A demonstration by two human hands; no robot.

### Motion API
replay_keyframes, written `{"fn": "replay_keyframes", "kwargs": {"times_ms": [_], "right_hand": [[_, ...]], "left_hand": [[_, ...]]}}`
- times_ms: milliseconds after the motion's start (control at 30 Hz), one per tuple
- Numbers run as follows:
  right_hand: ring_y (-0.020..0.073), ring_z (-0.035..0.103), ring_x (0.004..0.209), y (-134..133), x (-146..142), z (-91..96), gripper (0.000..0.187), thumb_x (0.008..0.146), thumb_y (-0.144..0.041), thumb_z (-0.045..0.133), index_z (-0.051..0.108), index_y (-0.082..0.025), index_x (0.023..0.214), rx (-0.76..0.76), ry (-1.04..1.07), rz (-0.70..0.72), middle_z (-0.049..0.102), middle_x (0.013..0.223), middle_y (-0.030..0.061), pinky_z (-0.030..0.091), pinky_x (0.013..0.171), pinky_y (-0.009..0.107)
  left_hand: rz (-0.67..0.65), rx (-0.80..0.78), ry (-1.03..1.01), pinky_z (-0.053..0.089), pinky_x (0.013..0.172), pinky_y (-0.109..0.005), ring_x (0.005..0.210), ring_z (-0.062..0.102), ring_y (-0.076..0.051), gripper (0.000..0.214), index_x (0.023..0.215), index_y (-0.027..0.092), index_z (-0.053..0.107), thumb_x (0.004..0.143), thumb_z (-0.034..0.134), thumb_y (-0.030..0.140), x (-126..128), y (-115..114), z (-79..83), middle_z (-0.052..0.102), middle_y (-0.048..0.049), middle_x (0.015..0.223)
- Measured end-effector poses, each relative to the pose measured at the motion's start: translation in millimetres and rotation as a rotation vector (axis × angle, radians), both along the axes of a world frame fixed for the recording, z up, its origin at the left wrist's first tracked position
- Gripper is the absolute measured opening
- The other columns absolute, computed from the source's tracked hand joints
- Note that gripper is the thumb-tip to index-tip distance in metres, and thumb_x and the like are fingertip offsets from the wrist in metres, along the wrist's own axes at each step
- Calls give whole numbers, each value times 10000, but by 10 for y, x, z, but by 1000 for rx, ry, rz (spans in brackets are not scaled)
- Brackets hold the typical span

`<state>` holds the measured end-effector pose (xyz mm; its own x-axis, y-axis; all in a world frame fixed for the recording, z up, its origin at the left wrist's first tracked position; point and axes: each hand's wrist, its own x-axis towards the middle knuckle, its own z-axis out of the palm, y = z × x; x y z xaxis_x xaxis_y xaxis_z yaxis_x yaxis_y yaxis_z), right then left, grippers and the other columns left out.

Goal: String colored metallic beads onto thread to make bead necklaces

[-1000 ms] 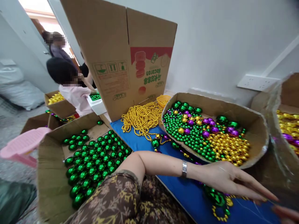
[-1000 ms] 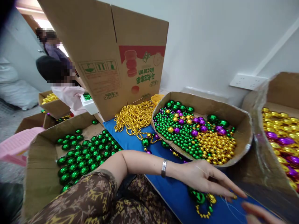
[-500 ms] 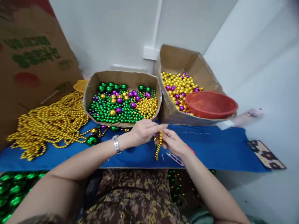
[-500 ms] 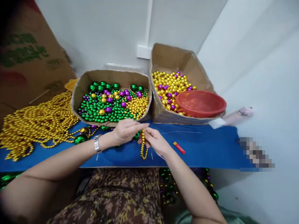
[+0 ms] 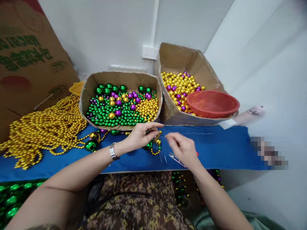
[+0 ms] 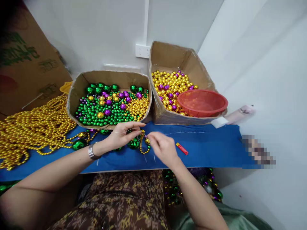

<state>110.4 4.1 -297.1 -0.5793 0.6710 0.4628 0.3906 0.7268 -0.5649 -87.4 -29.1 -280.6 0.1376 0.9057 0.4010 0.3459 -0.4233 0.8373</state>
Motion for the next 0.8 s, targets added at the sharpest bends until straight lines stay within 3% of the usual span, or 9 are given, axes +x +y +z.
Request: {"fn": "replay_keyframes", "kwargs": {"times_ms": [67,100,233,333,433,533,667,800], "right_hand": [[122,605,617,105,-24,-21,254,968,-378,449,620,-215,1062,-250,223,-65,668,761,18,458,588,238],[113,568,552,148,-55,-51,283,956,-418,464,611,-214,1087,-408,294,-25,630,682,-6,442,539,230],[68,434,407,220,-202,-240,396,851,-556,586,619,-196,1012,-1001,402,331,575,568,-38,309,390,183],[37,364,347,194,-257,-346,454,795,-608,634,599,-191,972,-1210,404,491,624,583,-22,230,353,171],[33,369,345,154,-274,-349,432,786,-604,649,574,-186,862,-1206,412,521,627,577,-20,229,351,169],[44,408,385,122,-259,-254,396,818,-573,630,543,-187,787,-1041,436,371,631,604,-16,263,373,174],[51,432,422,96,-169,-110,360,875,-526,571,558,-185,758,-817,285,215,659,663,-8,330,437,191],[75,465,449,123,-70,-120,343,891,-513,542,607,-192,788,-681,224,108,586,579,-41,351,468,203]], "left_hand": [[-25,184,109,526,681,-239,759,658,-118,261,1126,155,650,876,573,157,9,-3,10,730,-58,914],[-39,280,166,525,683,-241,764,658,-119,268,1141,160,640,887,557,142,13,4,16,728,-58,918],[-8,652,388,495,619,-242,681,613,-114,351,1213,186,584,901,485,60,1,55,18,700,-23,789],[38,712,430,487,612,-238,683,602,-110,376,1233,186,559,899,471,37,-16,68,-13,695,-24,818],[25,692,402,495,627,-233,689,604,-107,346,1228,185,556,912,482,64,-23,60,-56,692,-19,815],[65,682,421,502,629,-236,675,602,-112,280,1188,168,569,919,519,111,-61,60,-104,690,-21,793],[94,689,641,501,659,-257,732,620,-137,193,1096,172,605,922,525,146,-213,54,-186,697,-45,849],[196,527,718,469,651,-285,729,595,-162,119,888,170,635,922,530,215,-367,-25,-216,672,-57,794]]}}
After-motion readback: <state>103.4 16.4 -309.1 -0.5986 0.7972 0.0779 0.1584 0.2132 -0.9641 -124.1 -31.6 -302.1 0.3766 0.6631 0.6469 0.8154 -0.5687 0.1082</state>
